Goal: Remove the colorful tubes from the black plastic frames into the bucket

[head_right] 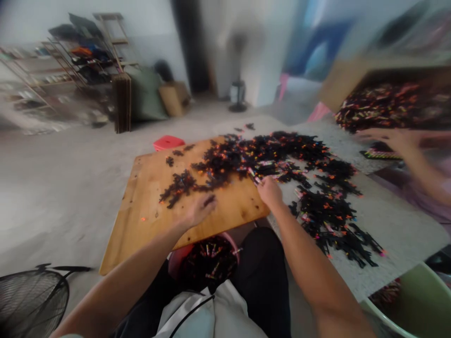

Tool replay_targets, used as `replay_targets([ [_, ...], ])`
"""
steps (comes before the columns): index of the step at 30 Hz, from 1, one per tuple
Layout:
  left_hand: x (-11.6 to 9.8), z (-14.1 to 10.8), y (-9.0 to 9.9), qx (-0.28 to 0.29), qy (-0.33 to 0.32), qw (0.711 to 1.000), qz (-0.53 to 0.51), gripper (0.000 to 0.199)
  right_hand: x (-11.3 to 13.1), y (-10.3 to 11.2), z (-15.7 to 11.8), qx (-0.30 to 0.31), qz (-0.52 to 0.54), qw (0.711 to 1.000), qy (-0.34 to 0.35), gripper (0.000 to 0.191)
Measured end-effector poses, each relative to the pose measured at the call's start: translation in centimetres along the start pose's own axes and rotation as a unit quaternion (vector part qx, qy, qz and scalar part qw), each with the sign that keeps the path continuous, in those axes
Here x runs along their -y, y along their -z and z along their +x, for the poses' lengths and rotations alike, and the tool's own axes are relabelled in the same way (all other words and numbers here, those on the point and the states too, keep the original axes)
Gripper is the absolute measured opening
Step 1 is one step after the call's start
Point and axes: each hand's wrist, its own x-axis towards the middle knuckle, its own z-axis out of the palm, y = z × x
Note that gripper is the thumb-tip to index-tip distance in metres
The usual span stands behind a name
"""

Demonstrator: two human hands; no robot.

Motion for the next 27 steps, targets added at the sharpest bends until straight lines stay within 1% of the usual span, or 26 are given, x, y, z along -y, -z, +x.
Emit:
replay_targets([
  [1,-0.5,-0.3,0.2,-0.015,-0.042,0.997,0.066,0.027,0.8,0.3,-1.4,0.022,0.084,0.996,0.016,0.025],
  [2,-1.0,-0.6,0.4,-0.024,-0.083,0.988,0.129,0.032,1.6,0.4,-3.0,0.063,0.184,0.98,0.04,0.027],
  [3,-1.5,-0.8,0.6,-0.026,-0.119,0.975,0.183,0.035,2.5,0.5,-4.7,0.119,0.278,0.951,0.065,0.031],
  [4,-2.0,-1.0,0.8,-0.025,-0.151,0.961,0.229,0.038,3.3,0.5,-6.4,0.167,0.349,0.918,0.086,0.035],
  [5,-2.3,-1.1,0.9,-0.022,-0.178,0.947,0.266,0.041,4.1,0.5,-8.1,0.195,0.4,0.89,0.101,0.039],
  [6,-2.6,-1.3,1.1,-0.021,-0.199,0.934,0.296,0.043,4.7,0.4,-9.5,0.206,0.435,0.87,0.109,0.04],
  [7,-2.9,-1.4,1.2,-0.02,-0.214,0.923,0.319,0.044,5.2,0.2,-10.7,0.204,0.459,0.857,0.113,0.041],
  [8,-3.1,-1.4,1.3,-0.019,-0.226,0.914,0.336,0.045,5.6,0.0,-11.6,0.194,0.474,0.851,0.113,0.04],
  [10,-3.4,-1.6,1.5,-0.016,-0.242,0.901,0.361,0.045,5.9,-0.4,-12.6,0.17,0.493,0.847,0.106,0.038],
  [13,-3.8,-1.8,1.8,-0.009,-0.253,0.887,0.386,0.045,5.9,-0.7,-12.9,0.157,0.527,0.831,0.081,0.036],
  [16,-4.2,-1.9,2.1,0.005,-0.254,0.879,0.404,0.047,5.8,-0.7,-12.8,0.167,0.571,0.802,0.05,0.036],
  [18,-4.5,-2.0,2.3,0.015,-0.25,0.878,0.408,0.049,5.9,-0.5,-12.9,0.176,0.587,0.789,0.039,0.036],
  [20,-4.6,-2.0,2.4,0.024,-0.243,0.879,0.41,0.05,5.9,-0.4,-13.1,0.179,0.583,0.792,0.04,0.036],
  [21,-4.7,-2.1,2.4,0.028,-0.241,0.879,0.41,0.05,5.9,-0.3,-13.2,0.175,0.572,0.8,0.047,0.036],
  [22,-4.7,-2.1,2.4,0.032,-0.239,0.879,0.411,0.05,5.8,-0.3,-13.3,0.166,0.556,0.813,0.057,0.036],
  [24,-4.6,-2.1,2.5,0.037,-0.237,0.879,0.413,0.05,5.7,-0.1,-13.6,0.132,0.499,0.851,0.095,0.036],
  [26,-4.4,-2.1,2.5,0.041,-0.238,0.878,0.413,0.05,5.6,0.1,-14.0,0.089,0.42,0.89,0.15,0.034],
  [27,-4.3,-2.1,2.5,0.041,-0.239,0.878,0.413,0.05,5.7,0.2,-14.1,0.069,0.382,0.904,0.179,0.033],
])
